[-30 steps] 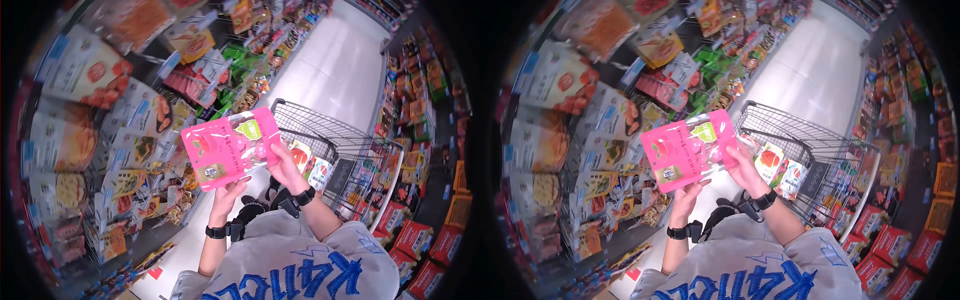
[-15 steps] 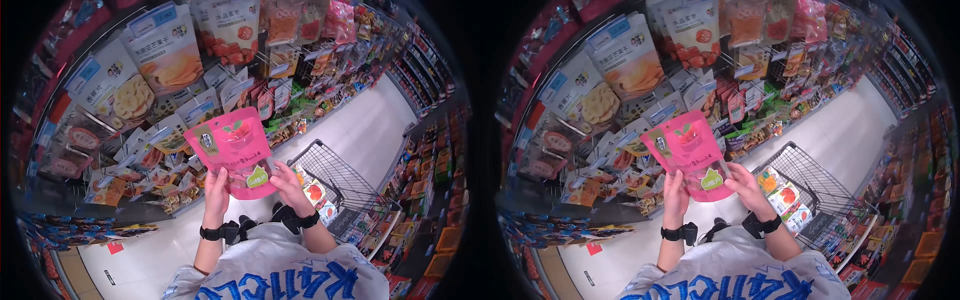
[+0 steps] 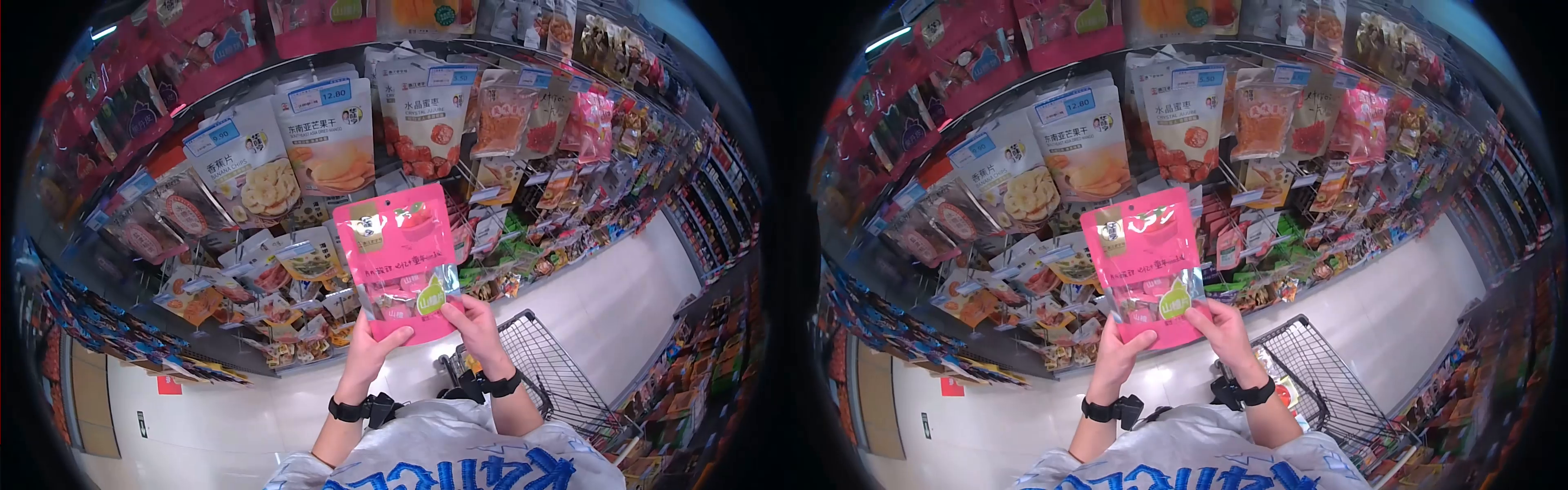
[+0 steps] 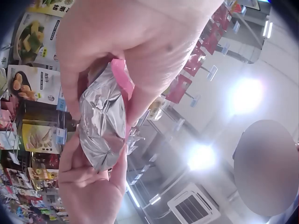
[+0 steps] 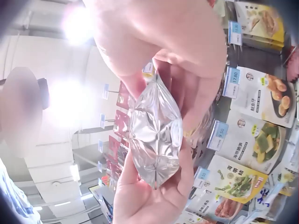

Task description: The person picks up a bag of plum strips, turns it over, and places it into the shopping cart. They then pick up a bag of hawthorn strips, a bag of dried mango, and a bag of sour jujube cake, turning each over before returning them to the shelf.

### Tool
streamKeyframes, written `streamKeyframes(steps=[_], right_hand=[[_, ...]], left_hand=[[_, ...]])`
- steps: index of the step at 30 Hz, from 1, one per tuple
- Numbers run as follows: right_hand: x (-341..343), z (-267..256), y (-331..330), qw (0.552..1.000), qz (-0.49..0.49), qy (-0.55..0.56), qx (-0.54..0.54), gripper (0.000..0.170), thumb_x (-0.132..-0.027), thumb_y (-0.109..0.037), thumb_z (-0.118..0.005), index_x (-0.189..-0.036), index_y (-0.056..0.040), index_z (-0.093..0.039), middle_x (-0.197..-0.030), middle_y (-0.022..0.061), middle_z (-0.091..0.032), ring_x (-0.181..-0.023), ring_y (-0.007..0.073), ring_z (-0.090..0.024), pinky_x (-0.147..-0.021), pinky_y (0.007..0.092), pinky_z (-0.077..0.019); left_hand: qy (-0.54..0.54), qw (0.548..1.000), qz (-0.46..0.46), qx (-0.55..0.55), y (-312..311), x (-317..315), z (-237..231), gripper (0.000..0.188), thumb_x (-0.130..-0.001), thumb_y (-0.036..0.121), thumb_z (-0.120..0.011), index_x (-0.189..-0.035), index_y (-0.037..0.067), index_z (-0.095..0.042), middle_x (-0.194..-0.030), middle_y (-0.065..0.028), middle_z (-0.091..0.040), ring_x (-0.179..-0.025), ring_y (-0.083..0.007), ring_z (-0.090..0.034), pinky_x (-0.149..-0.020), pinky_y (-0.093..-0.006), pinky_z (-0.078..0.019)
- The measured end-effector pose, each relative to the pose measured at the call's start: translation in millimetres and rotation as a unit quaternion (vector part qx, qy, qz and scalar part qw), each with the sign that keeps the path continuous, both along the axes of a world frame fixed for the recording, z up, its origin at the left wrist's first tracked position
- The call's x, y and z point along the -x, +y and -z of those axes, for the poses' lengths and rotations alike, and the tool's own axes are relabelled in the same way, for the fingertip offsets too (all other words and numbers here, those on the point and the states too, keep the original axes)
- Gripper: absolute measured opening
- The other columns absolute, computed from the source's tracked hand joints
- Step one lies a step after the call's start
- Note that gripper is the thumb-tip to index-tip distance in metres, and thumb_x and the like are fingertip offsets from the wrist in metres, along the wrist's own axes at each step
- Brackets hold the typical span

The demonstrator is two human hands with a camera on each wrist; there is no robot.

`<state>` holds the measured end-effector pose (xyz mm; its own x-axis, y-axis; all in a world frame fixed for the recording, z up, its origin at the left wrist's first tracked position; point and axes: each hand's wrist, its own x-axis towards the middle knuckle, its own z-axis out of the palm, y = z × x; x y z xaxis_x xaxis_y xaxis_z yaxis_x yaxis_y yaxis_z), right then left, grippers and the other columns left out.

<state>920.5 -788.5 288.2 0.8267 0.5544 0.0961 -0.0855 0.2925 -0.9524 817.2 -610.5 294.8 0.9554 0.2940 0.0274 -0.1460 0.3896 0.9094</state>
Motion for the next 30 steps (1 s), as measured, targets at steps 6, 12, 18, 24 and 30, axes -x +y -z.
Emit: streamKeyframes(steps=[6, 12, 18, 24, 30], right_hand=[[-24.5, -25.6, -10.0, 0.995, -0.102, 0.003, -0.011, 0.043, -0.087, -0.01, -0.073, -0.125, -0.001, -0.054, -0.104, 0.0033, -0.067, -0.09, 0.0067, -0.063, -0.077, 0.0239, -0.0524], [-34.5, -23.4, -14.3, 0.99, -0.137, 0.033, -0.014, 0.044, -0.085, -0.007, -0.074, -0.123, -0.0003, -0.053, -0.108, 0.0038, -0.066, -0.087, 0.0078, -0.064, -0.072, 0.0238, -0.0535], [-38.6, -22.6, -10.3, 0.99, -0.138, -0.005, -0.017, 0.05, -0.082, -0.007, -0.078, -0.124, -0.0007, -0.052, -0.107, 0.0043, -0.066, -0.088, 0.0082, -0.064, -0.072, 0.0233, -0.0535], [-31.6, -25.6, -1.6, 0.987, -0.157, 0.021, -0.04, 0.051, -0.081, -0.006, -0.079, -0.124, -0.0016, -0.052, -0.108, 0.0029, -0.066, -0.09, 0.0076, -0.063, -0.075, 0.0237, -0.0533], [-27.7, -16.7, 8.9, 0.985, -0.169, 0.042, -0.019, 0.046, -0.081, -0.006, -0.078, -0.121, -0.0017, -0.056, -0.105, 0.0028, -0.067, -0.091, 0.0079, -0.064, -0.078, 0.0239, -0.0534]], left_hand=[[0.003, 0.997, -0.038, -0.074, -18.0, -12.9, -14.7, 0.056, -0.084, 0.004, -0.074, -0.132, 0.002, -0.044, -0.119, -0.0097, -0.062, -0.1, -0.0158, -0.065, -0.083, -0.0299, -0.0561], [0.01, 0.995, -0.077, -0.061, -31.9, -18.0, -24.7, 0.055, -0.083, 0.005, -0.076, -0.129, 0.001, -0.046, -0.113, -0.0107, -0.066, -0.098, -0.0155, -0.067, -0.084, -0.0298, -0.0559], [-0.011, 0.994, -0.093, -0.051, -35.4, -17.0, -28.6, 0.055, -0.083, 0.003, -0.075, -0.129, 0.001, -0.046, -0.115, -0.011, -0.065, -0.1, -0.0162, -0.066, -0.086, -0.0309, -0.0561], [-0.006, 0.992, -0.097, -0.076, -29.2, -6.9, -29.5, 0.058, -0.083, 0.002, -0.075, -0.132, 0.001, -0.045, -0.117, -0.0105, -0.064, -0.104, -0.0164, -0.065, -0.088, -0.0313, -0.0555], [-0.009, 0.993, -0.107, -0.049, -22.6, 3.6, -32.4, 0.063, -0.082, 0.003, -0.076, -0.135, 0.001, -0.042, -0.124, -0.0125, -0.059, -0.107, -0.0174, -0.063, -0.089, -0.0312, -0.055]])
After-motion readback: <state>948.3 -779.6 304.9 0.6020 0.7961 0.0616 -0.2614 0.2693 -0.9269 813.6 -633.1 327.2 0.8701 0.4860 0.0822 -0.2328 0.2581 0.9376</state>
